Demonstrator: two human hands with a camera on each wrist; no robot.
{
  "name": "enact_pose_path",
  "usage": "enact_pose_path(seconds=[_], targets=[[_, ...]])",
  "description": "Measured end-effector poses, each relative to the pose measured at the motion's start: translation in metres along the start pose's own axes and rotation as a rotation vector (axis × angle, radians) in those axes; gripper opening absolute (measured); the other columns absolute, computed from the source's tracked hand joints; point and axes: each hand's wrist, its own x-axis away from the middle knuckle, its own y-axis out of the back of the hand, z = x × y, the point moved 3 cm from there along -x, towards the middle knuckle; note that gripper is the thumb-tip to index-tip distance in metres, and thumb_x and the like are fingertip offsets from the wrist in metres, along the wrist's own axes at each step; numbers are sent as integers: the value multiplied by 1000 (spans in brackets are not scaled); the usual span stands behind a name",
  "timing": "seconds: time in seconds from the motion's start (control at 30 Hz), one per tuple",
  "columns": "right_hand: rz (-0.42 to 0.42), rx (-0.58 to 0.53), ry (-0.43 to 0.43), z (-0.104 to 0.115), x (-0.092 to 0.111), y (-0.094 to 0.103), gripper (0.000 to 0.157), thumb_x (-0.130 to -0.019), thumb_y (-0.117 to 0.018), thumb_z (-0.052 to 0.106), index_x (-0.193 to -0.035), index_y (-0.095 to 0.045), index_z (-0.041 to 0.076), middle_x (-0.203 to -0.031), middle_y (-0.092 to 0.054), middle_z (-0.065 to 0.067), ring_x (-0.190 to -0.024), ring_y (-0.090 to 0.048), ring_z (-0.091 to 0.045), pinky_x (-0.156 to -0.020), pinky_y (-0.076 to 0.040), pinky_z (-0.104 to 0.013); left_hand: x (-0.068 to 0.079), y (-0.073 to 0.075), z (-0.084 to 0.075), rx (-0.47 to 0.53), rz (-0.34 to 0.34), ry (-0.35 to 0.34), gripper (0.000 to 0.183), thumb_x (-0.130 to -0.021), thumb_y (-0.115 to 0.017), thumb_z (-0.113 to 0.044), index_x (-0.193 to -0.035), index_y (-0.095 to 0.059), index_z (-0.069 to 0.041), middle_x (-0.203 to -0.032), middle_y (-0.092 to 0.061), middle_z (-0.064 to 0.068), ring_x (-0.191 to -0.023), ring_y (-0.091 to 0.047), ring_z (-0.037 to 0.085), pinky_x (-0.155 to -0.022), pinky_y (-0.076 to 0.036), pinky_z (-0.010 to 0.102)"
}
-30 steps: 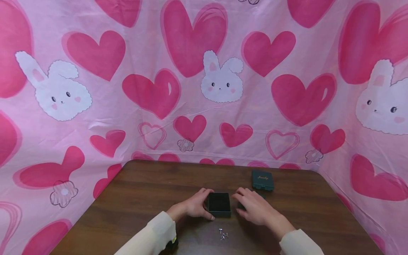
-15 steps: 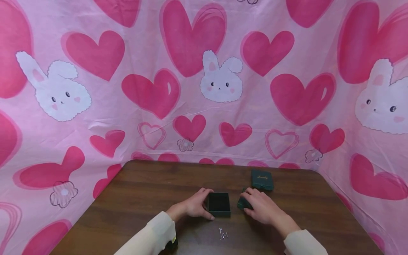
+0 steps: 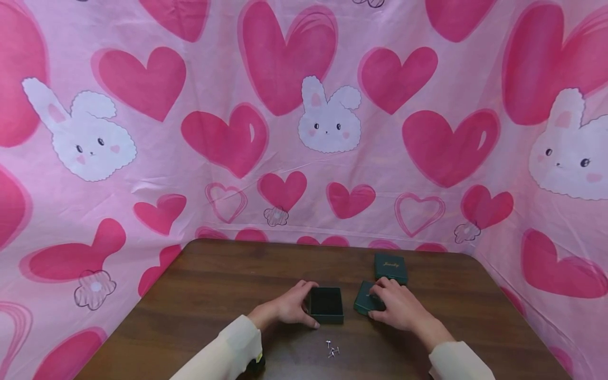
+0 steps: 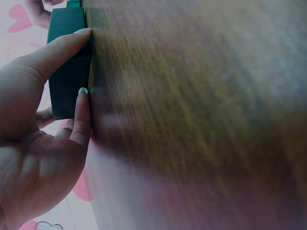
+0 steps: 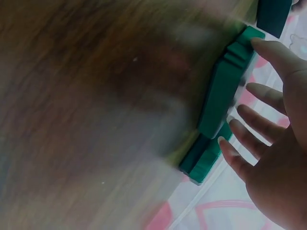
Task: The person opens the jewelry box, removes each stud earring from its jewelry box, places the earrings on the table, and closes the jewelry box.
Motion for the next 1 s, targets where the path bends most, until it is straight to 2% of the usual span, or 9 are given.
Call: enact_pose_path(seconds=[0.17, 0.3, 0.53, 0.77, 1.0], targets=[[-12, -5, -13, -5, 1, -2, 49, -82, -83, 48, -117, -67, 18, -125, -58, -10, -111, -57, -32, -93, -46, -64, 0, 0, -2, 8, -4, 1, 78, -75, -92, -22, -139, -48, -16, -124, -44, 1, -106, -50, 16, -100, -49, 37], [10, -23, -39, -9, 2, -4, 55, -81, -83, 49, -121, -64, 15, -125, -60, -13, -109, -57, -34, -93, -46, -66, 0, 0, -2, 4, -7, 0, 78, -75, -92, -22, -139, -48, -16, -123, -45, 0, -105, -50, 15, -100, -48, 37], [53, -77, -94, -13, 2, -7, 62, -80, -84, 49, -126, -60, 14, -126, -60, -11, -112, -56, -31, -93, -49, -61, -1, 0, -1, 6, 0, 7, 78, -76, -92, -23, -139, -47, -16, -124, -45, 1, -107, -51, 17, -101, -48, 40], [63, -122, -114, -12, 2, -8, 71, -80, -83, 53, -129, -60, 7, -128, -58, -12, -116, -55, -32, -93, -51, -60, -1, 0, 1, 0, 0, 4, 78, -76, -92, -26, -140, -47, -17, -125, -45, 1, -107, -51, 17, -101, -48, 40], [14, -136, -86, -5, 1, -5, 78, -82, -79, 59, -134, -58, 4, -134, -56, -15, -123, -54, -34, -99, -48, -59, 0, 0, 0, -10, -4, -4, 79, -76, -92, -25, -140, -47, -16, -125, -45, 1, -106, -50, 16, -100, -48, 38]])
